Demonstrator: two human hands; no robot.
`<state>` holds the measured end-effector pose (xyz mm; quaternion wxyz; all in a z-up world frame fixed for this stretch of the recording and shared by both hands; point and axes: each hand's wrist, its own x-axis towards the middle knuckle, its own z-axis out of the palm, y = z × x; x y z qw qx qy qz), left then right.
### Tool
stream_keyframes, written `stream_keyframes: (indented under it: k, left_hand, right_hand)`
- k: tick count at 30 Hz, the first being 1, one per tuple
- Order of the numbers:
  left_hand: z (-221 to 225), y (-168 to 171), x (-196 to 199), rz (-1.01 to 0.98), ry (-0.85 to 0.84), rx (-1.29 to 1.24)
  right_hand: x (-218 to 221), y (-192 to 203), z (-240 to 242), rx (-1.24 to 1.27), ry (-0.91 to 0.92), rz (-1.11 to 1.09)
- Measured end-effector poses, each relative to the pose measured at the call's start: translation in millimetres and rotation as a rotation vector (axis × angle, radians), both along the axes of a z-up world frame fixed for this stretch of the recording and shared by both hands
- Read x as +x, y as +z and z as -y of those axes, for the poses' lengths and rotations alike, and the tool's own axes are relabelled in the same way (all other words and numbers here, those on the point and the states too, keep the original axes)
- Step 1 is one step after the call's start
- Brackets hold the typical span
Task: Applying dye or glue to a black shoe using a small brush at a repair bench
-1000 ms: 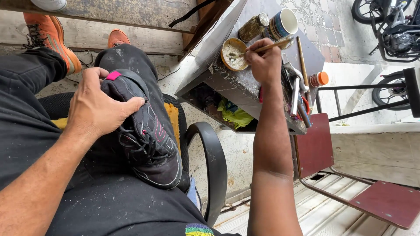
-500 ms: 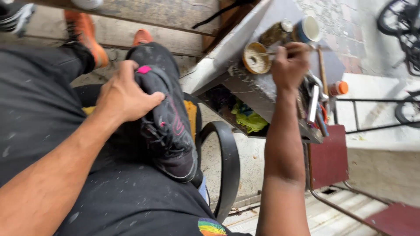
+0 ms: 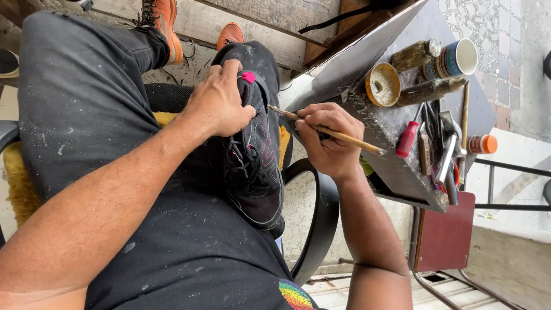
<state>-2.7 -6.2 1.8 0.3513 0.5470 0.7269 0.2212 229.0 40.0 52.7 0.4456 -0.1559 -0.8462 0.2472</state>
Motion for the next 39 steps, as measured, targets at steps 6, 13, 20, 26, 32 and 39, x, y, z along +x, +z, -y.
stream_keyframes:
  k: [6, 13, 20, 26, 32, 39]
  left_hand:
    - [4, 16, 3, 0.048, 0.017, -0.016]
    - [2, 5, 0, 0.047, -0.009, 0.01]
    - [4, 3, -4, 0.122, 0.013, 0.031]
    - [3, 3, -10, 0.173, 0.018, -0.006]
    - [0, -11, -12, 0.164, 0.011, 0.046]
    - [-1, -19, -14, 0.141, 0.014, 0.062]
  right_hand:
    - [-11, 0, -3, 0.024, 0.035, 0.111]
    - [-22, 6, -4, 0.001, 0.01, 0.156]
    - [-16, -27, -2, 0.227, 0.108, 0.024]
    - [-17, -31, -12, 0.328, 0.148, 0.043]
    - [-23, -31, -23, 0.286, 0.178, 0.001]
    - [-35, -44, -39, 0.147, 0.251, -0.053]
